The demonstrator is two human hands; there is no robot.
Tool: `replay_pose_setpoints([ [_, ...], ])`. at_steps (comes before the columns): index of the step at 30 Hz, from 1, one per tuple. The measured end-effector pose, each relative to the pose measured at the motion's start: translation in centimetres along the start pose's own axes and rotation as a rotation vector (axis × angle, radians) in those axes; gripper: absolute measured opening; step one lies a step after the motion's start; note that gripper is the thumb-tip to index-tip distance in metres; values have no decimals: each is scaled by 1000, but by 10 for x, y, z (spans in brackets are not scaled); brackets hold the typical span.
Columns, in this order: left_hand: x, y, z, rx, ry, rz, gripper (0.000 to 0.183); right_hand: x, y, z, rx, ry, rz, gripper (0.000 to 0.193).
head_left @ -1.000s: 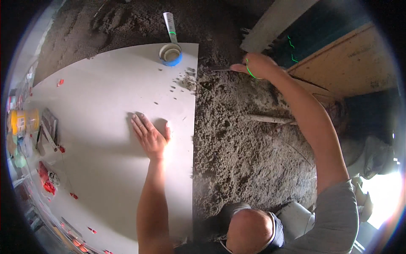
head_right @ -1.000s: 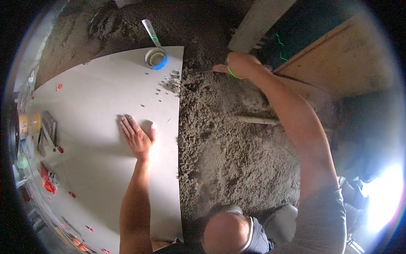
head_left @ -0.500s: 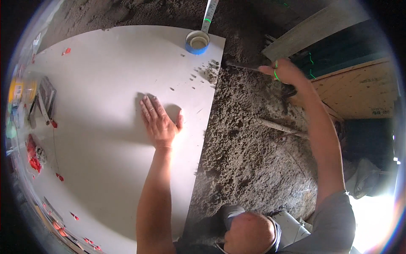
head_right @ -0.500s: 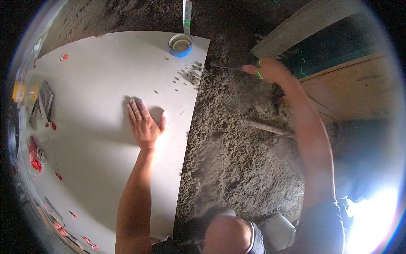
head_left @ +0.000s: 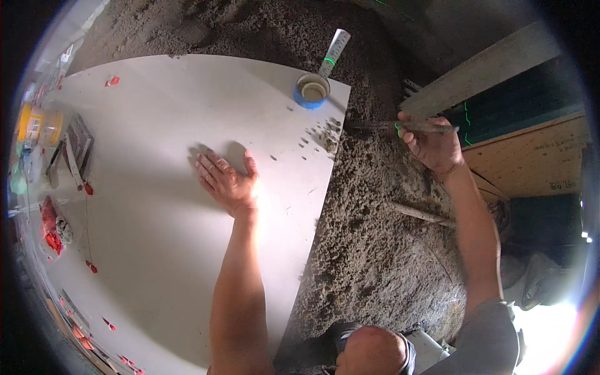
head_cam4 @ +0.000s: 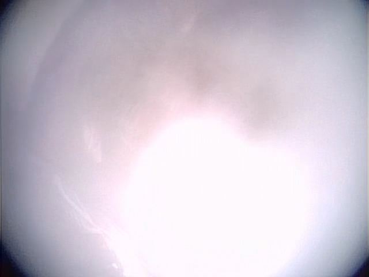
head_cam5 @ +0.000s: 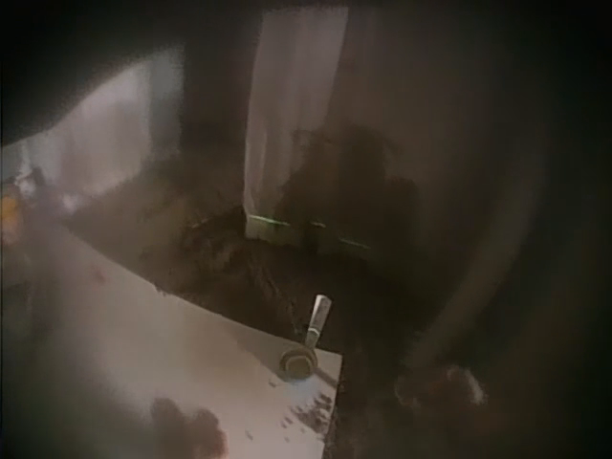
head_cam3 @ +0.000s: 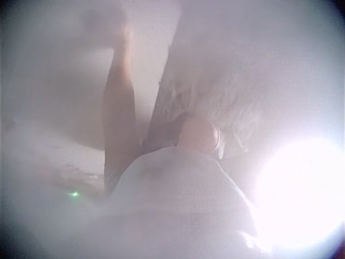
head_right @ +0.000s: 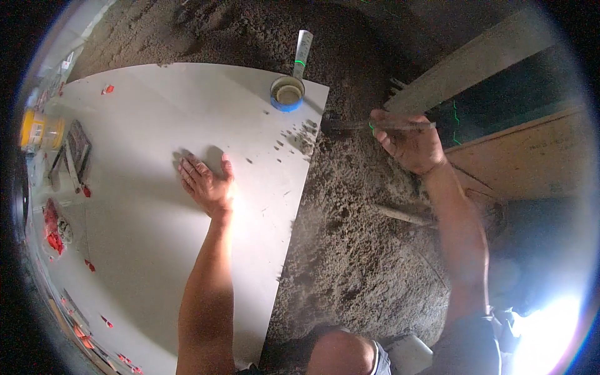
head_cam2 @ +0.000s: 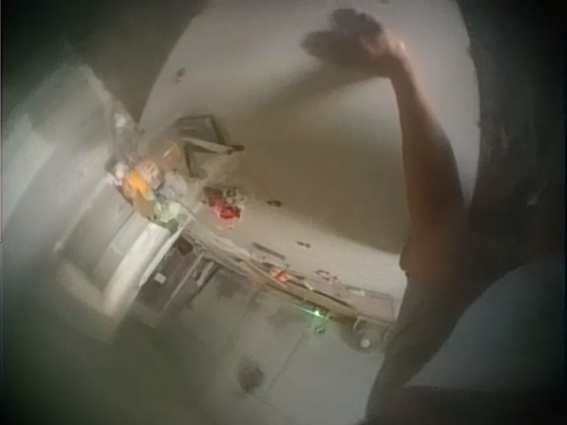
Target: The person places a large white tile onto a prepared floor bed, uses a trowel to smooth the surface, and then uses a shovel to spread cement around the tile edges. Red tile spacers are used to maintain alignment.
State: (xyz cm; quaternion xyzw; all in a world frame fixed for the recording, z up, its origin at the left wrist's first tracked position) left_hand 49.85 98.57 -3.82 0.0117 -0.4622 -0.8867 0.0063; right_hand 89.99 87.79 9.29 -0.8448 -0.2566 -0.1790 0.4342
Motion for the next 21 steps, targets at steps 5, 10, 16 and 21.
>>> replay_pose_setpoints([
  [5,-3,1,13,92,47,-97,86,-22,-17,23,-151,479,-368,34],
  [10,-3,-10,25,-23,-37,-61,86,5,-14,67,-562,669,-76,32],
  [16,5,-18,41,131,23,-99,94,105,-100,98,-661,967,-17,39],
  [21,-21,-28,58,206,6,-142,91,84,-59,225,-644,968,-619,16],
])
Point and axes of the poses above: each hand's wrist, its own z-axis towards the middle knuckle, its own y-axis out of the back of the hand, x = y × z, the point moved 2 cm from there along z, towards the middle knuckle, and after that the axes turned 9 degrees about -x, right-handed, at the moved point
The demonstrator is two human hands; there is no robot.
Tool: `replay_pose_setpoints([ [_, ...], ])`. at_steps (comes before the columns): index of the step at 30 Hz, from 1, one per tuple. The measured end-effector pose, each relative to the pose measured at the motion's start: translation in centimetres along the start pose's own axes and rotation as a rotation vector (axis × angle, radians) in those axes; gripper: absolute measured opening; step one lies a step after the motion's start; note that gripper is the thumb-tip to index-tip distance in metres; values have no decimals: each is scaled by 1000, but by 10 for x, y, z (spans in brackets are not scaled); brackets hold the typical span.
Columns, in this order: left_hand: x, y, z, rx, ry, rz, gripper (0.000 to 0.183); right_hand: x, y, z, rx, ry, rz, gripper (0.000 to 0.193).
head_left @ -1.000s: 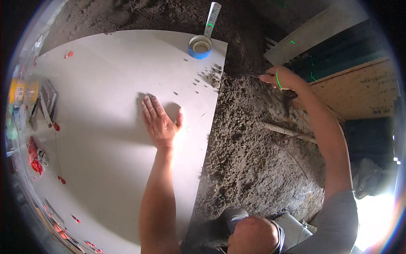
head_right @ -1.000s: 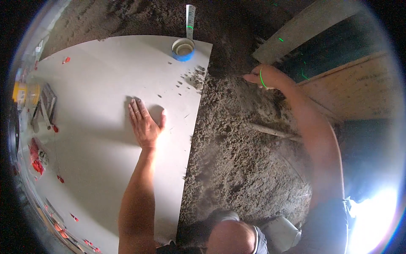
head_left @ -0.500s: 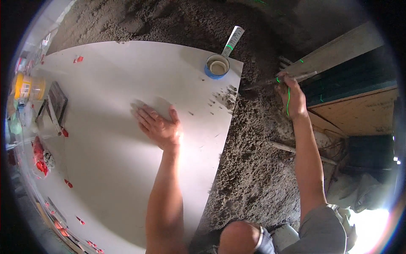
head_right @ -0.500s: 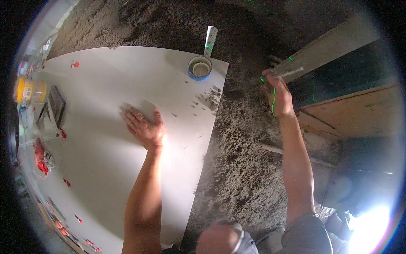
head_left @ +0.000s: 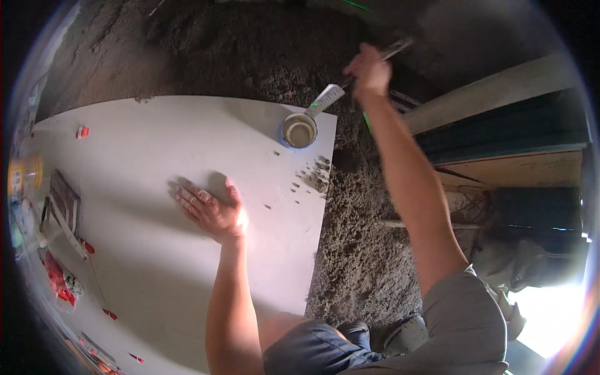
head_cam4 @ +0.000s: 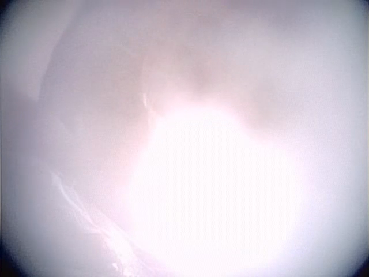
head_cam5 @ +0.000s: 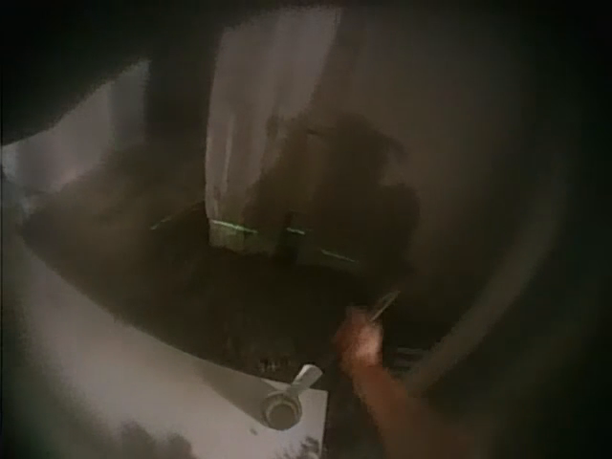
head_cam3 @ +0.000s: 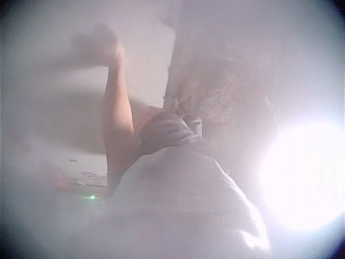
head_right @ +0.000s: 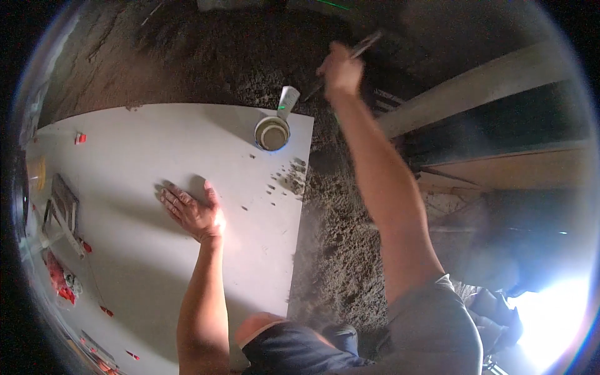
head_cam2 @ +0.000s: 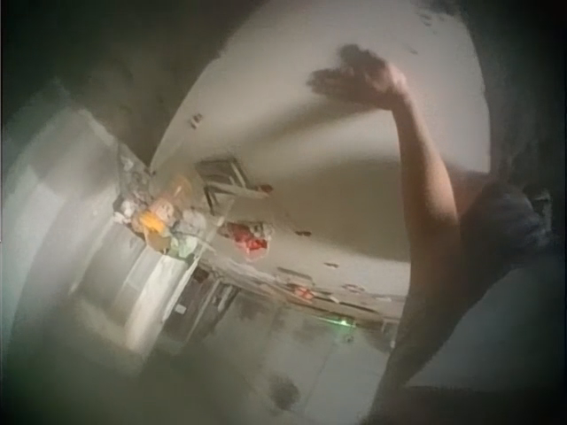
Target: The person places a large white tile onto a prepared floor bed, uses a trowel to smooth the surface, and then uses a shovel to spread cement around the tile edges. Red tile spacers are used to maintain alignment.
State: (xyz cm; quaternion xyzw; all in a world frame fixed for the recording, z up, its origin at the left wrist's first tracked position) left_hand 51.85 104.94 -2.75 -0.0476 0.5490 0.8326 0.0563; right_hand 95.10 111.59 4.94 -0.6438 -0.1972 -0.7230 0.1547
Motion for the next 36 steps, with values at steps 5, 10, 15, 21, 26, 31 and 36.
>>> replay_pose_setpoints([
  [5,20,-13,49,-2,28,28,89,52,-86,-25,113,-212,-73,13],
  [10,9,-22,84,-61,12,-4,84,10,-79,-25,73,-520,148,28],
  [15,12,-16,91,-39,16,20,82,24,-91,-9,177,-491,77,22],
  [21,16,-19,91,61,52,20,89,131,-167,47,502,-189,279,29],
  [26,6,-24,88,123,68,27,92,33,-233,-7,654,-209,127,29],
  [31,17,-18,90,190,132,9,92,40,-264,-30,906,-503,84,42],
  [36,22,-17,92,189,156,8,92,127,-302,-20,881,-291,141,44],
])
Point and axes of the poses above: each hand's wrist, its own z-axis towards the middle knuckle, its own y-axis out of the back of the hand, x = y × z, the point moved 2 cm from there along z, towards the middle knuckle, and after that the axes turned 9 degrees about -x, right-handed, at the moved point
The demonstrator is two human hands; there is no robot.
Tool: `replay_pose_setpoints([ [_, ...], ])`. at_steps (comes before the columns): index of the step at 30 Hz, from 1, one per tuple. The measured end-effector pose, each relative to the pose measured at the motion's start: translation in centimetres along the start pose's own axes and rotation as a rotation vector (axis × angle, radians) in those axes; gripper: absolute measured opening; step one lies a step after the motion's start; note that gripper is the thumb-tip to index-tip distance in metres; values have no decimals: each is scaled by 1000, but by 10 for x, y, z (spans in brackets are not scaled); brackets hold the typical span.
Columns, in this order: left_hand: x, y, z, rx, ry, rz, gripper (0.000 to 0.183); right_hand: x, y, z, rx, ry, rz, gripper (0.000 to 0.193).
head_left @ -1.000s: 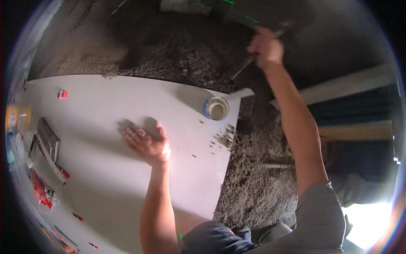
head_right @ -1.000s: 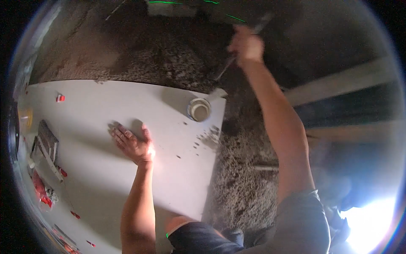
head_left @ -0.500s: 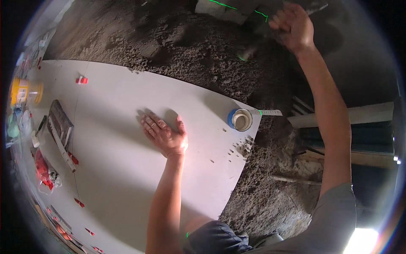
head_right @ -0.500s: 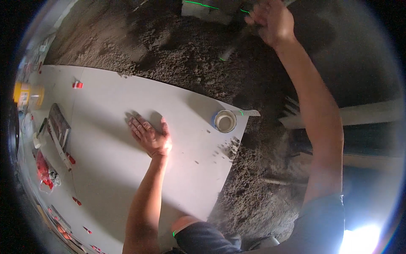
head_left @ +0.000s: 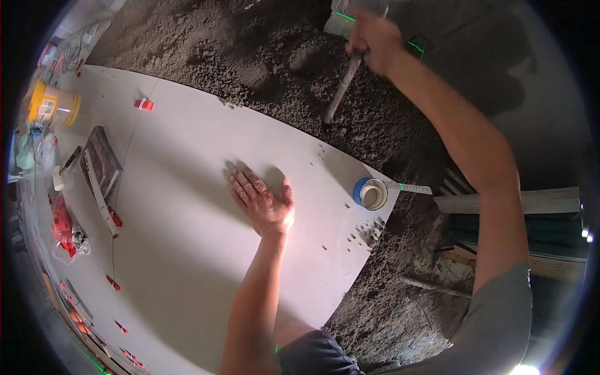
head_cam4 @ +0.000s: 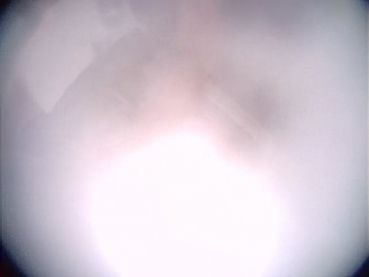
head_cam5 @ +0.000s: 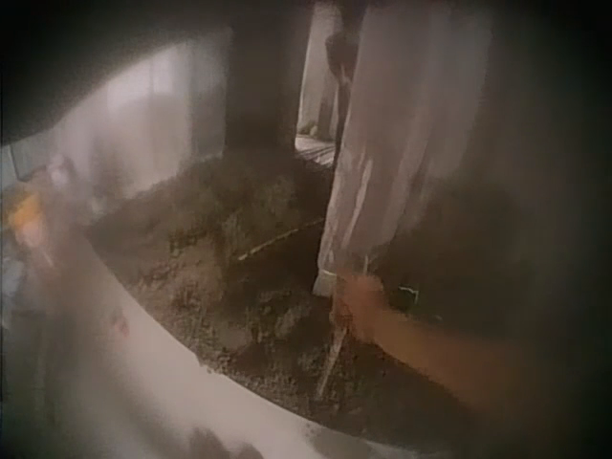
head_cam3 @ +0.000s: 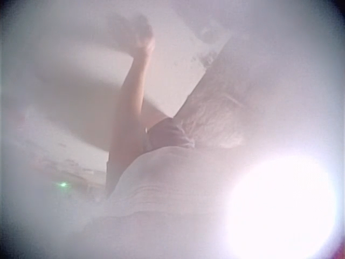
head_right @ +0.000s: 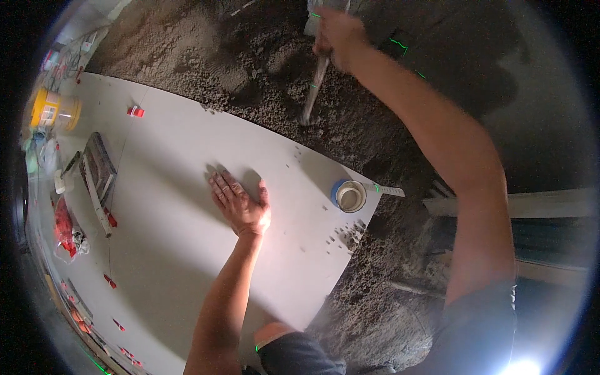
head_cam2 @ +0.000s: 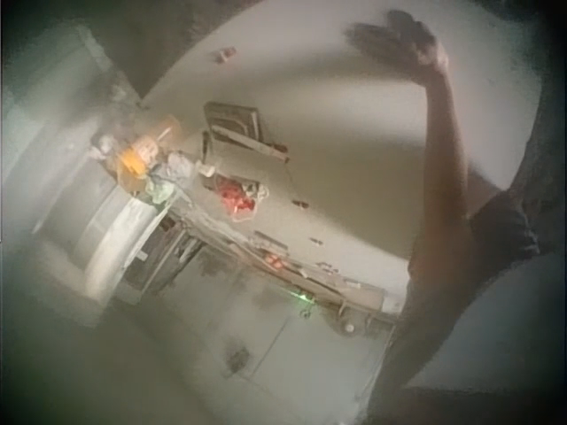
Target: The person places a large white tile onto a prepared floor bed, uses a trowel to smooth the surface, and then uses a shovel to spread cement around the tile edges. Red tile spacers are used to maintain alignment.
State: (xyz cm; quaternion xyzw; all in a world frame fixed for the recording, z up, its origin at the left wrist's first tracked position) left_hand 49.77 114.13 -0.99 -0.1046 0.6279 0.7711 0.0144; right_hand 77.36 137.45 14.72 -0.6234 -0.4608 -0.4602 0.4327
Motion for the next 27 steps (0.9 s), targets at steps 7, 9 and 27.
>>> replay_pose_setpoints([
  [7,-13,-5,-4,-21,-22,-33,92,-58,-26,96,-506,118,47,27],
  [9,-14,-4,-2,-35,-31,-63,92,-100,-44,93,-588,160,26,26],
  [27,-1,-9,-6,-136,-85,4,93,-18,-4,64,-208,468,-1076,27],
])
Point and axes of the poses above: each hand's wrist, its own z-axis towards the middle knuckle, its own y-axis out of the back of the hand, x = y × z, the point moved 2 cm from there along z, towards the middle knuckle, and after that the axes turned 9 degrees about -x, right-handed, at the moved point
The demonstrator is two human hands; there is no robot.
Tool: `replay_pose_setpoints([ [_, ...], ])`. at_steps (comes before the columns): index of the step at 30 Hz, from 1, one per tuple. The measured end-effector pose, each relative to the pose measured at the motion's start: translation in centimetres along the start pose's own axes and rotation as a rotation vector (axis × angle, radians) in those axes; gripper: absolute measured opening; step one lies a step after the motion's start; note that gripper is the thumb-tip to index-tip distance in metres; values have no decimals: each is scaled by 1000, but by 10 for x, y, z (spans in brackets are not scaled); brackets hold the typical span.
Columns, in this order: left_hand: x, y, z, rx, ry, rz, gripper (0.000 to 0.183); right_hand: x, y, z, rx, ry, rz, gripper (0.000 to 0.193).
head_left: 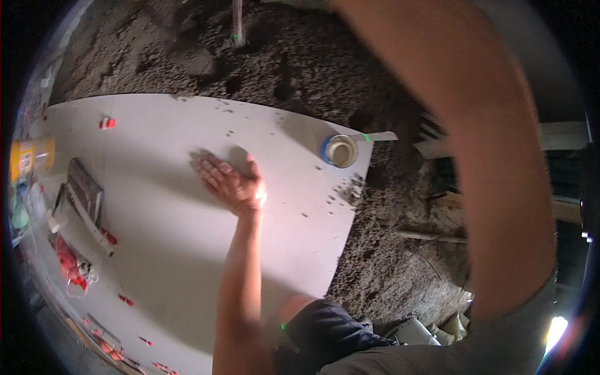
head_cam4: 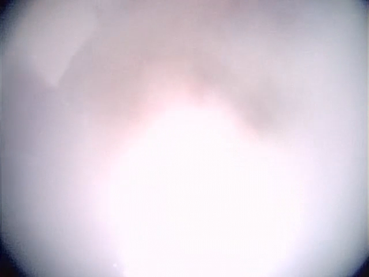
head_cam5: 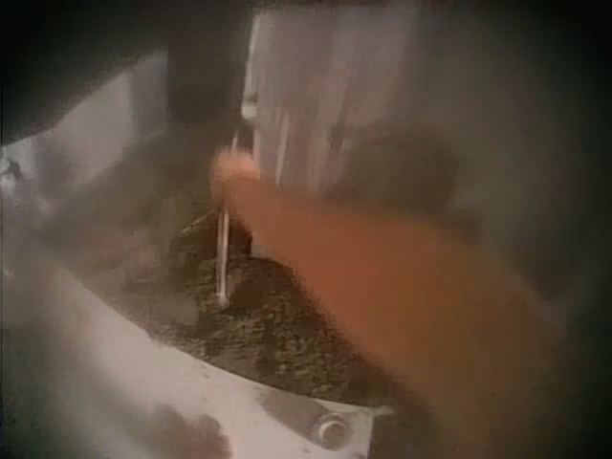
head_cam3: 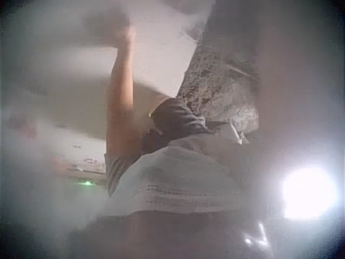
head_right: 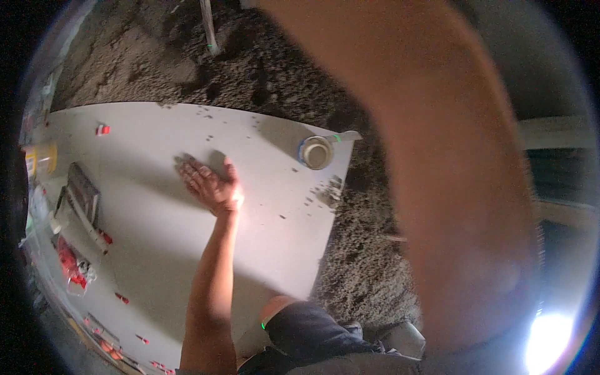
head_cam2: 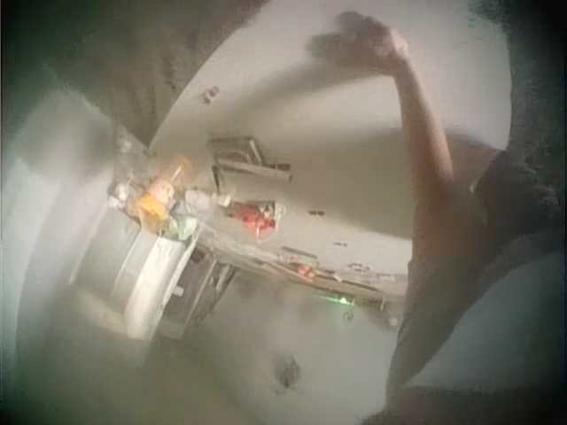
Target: The person places a large white tile onto a prepared floor bed, uses a trowel to smooth the surface, and then uses a shovel to spread cement around the tile edges. Red tile spacers are used to maintain alignment.
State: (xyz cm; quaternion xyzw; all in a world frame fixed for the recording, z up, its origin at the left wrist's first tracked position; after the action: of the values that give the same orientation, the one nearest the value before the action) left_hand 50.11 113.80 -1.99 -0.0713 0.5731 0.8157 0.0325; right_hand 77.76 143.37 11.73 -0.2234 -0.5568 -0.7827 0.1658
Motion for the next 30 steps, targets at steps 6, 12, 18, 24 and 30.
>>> replay_pose_setpoints([
  [6,-8,10,7,-35,-24,7,90,-12,219,-57,-377,-235,809,24],
  [12,-15,-3,-3,-2,-25,3,90,-177,124,-215,-637,-858,1028,23],
  [18,1,-6,3,-84,-54,-11,89,-194,154,-218,-619,-903,1017,14],
  [24,-8,-10,-1,-14,-67,67,90,-180,96,-238,-692,-943,1293,17],
  [30,-4,3,3,-41,-90,103,90,-127,145,-193,-451,-591,966,22],
])
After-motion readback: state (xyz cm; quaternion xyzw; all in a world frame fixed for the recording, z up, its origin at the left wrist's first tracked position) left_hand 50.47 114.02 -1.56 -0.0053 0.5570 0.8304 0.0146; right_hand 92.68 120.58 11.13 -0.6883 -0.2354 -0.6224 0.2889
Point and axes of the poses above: each hand's wrist, its own z-axis towards the middle knuckle, its own y-axis out of the back of the hand, x = y × z, the point moved 2 cm from there along z, towards the middle knuckle, and after that the axes turned 9 degrees about -x, right-handed, at the moved point
